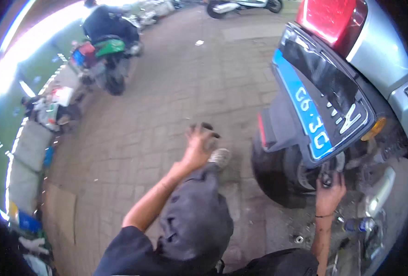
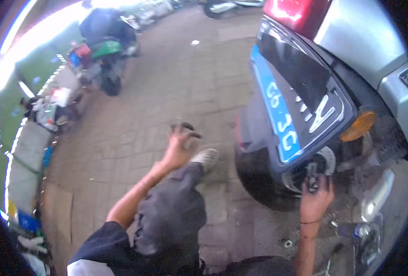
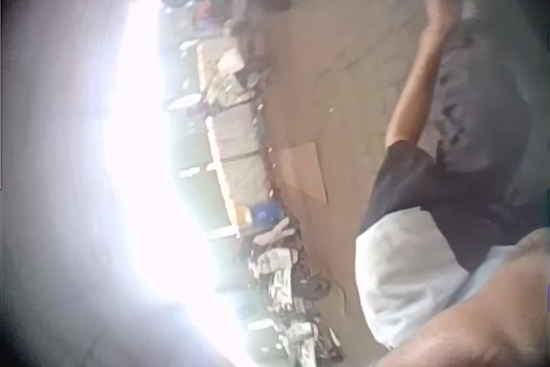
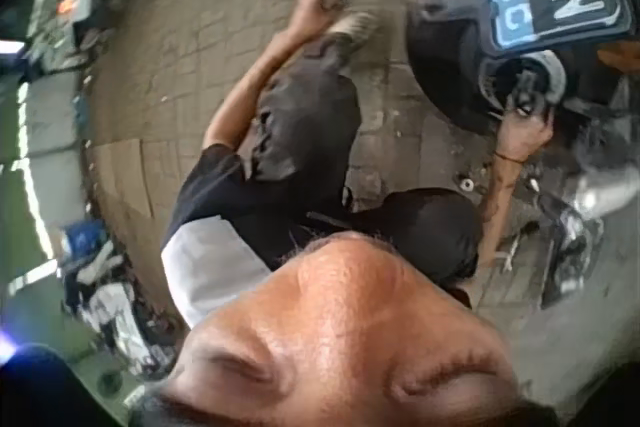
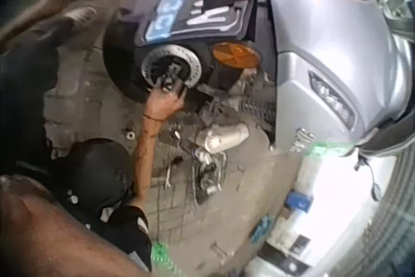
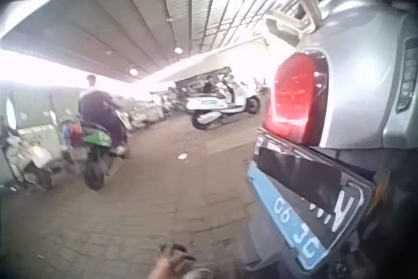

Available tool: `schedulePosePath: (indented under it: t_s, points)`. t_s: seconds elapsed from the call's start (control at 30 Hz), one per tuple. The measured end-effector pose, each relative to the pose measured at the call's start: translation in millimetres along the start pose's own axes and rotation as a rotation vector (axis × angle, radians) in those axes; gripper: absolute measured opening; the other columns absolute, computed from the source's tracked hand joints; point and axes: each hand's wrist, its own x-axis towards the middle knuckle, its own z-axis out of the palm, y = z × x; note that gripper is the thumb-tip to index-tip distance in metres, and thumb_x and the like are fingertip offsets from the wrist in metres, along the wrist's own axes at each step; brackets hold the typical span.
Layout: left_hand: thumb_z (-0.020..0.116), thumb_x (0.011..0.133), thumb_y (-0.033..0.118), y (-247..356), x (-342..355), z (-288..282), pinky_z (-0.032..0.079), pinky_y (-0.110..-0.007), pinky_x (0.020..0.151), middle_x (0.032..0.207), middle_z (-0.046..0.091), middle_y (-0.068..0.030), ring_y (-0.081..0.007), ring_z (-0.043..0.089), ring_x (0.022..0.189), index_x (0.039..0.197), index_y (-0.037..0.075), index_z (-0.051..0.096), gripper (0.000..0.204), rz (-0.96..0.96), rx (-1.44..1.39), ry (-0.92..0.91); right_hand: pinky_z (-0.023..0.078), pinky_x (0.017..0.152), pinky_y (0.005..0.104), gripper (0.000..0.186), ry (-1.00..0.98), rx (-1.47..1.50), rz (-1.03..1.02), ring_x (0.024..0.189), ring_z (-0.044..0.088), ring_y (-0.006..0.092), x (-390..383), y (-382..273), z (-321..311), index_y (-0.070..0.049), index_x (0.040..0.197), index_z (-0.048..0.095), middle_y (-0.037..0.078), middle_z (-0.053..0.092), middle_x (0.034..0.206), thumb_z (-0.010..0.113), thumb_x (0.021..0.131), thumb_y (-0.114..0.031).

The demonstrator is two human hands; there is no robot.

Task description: The person uses an impact wrench to handle bolts on a scooter wheel, marks the hub assembly with a marker, and wipes the components with a cloth.

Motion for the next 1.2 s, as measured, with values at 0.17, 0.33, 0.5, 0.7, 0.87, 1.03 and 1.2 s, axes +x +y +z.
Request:
schedulePosePath:
  t_s: [0.17,0.33,0.5,0.7,0.87,1.03,1.2]
  points:
    - [0.073,0.085,0.013,-28.3,68.3,36.2,0.035,-0.049,0.107,0.11,0.059,-0.0127,-0.0338,0.047,0.116,0.101,0.009,0.071,0.017,0.037,-0.218,-0.199,0.048,0.094,0.0506,0.044,-0.307,-0.166,-0.052,0.105,0.06,0.0465,2.8,9.5,0.3,0.0,0.114,0.065,0.025,0.064,0.115,0.079,0.075,-0.017]
    - [0.071,0.087,0.015,-20.3,155.1,118.1,0.039,-0.047,0.102,0.107,0.061,-0.0127,-0.0334,0.047,0.115,0.1,0.006,0.071,0.016,0.237,-0.446,-0.35,0.044,0.102,0.0531,0.051,-0.411,-0.586,-0.31,0.112,0.061,0.0381,-38.7,86.8,-27.9,-0.002,0.132,0.057,0.018,0.064,0.124,0.06,0.092,-0.034]
    - [0.068,0.09,0.014,-12.1,214.1,147.1,0.037,-0.045,0.103,0.107,0.062,-0.0135,-0.0343,0.05,0.111,0.099,0.004,0.069,0.014,0.425,-0.59,-0.443,0.044,0.102,0.052,0.051,-0.468,-0.561,0.092,0.114,0.06,0.0369,-99.7,36.9,-80.0,-0.002,0.132,0.056,0.017,0.064,0.125,0.06,0.092,-0.034]
    - [0.07,0.089,0.014,2.6,258.8,225.8,0.044,-0.044,0.098,0.113,0.064,-0.0157,-0.0361,0.056,0.114,0.105,0.002,0.069,0.021,0.529,-0.823,-0.604,0.044,0.103,0.0507,0.051,-0.33,-0.491,0.412,0.115,0.059,0.0355,-102.1,-24.3,-71.9,-0.002,0.131,0.055,0.017,0.063,0.125,0.06,0.093,-0.034]
    - [0.069,0.09,0.012,22.7,265.8,245.4,0.049,-0.043,0.091,0.107,0.064,-0.0173,-0.0332,0.062,0.104,0.107,0.0,0.069,0.021,0.516,-1.159,-0.681,0.044,0.103,0.0496,0.051,-0.306,-0.314,0.614,0.116,0.058,0.0344,-59.3,-46.6,-46.2,-0.002,0.131,0.055,0.016,0.062,0.126,0.061,0.093,-0.034]
    - [0.068,0.092,0.016,59.9,247.2,290.3,0.051,-0.042,0.085,0.102,0.064,-0.0174,-0.0315,0.063,0.097,0.111,0.0,0.067,0.025,0.393,-1.352,-0.761,0.044,0.104,0.0485,0.051,-0.245,-0.187,0.757,0.117,0.057,0.0332,-42.7,-40.6,-36.9,-0.001,0.131,0.054,0.015,0.061,0.127,0.061,0.093,-0.034]
    - [0.067,0.094,0.023,86.1,238.7,319.1,0.051,-0.042,0.082,0.106,0.062,-0.0182,-0.0313,0.062,0.096,0.118,0.001,0.065,0.033,0.33,-1.442,-0.831,0.043,0.104,0.0474,0.051,-0.189,-0.005,0.934,0.118,0.056,0.0321,-30.4,-27.5,-43.2,-0.001,0.131,0.053,0.014,0.06,0.127,0.061,0.093,-0.035]
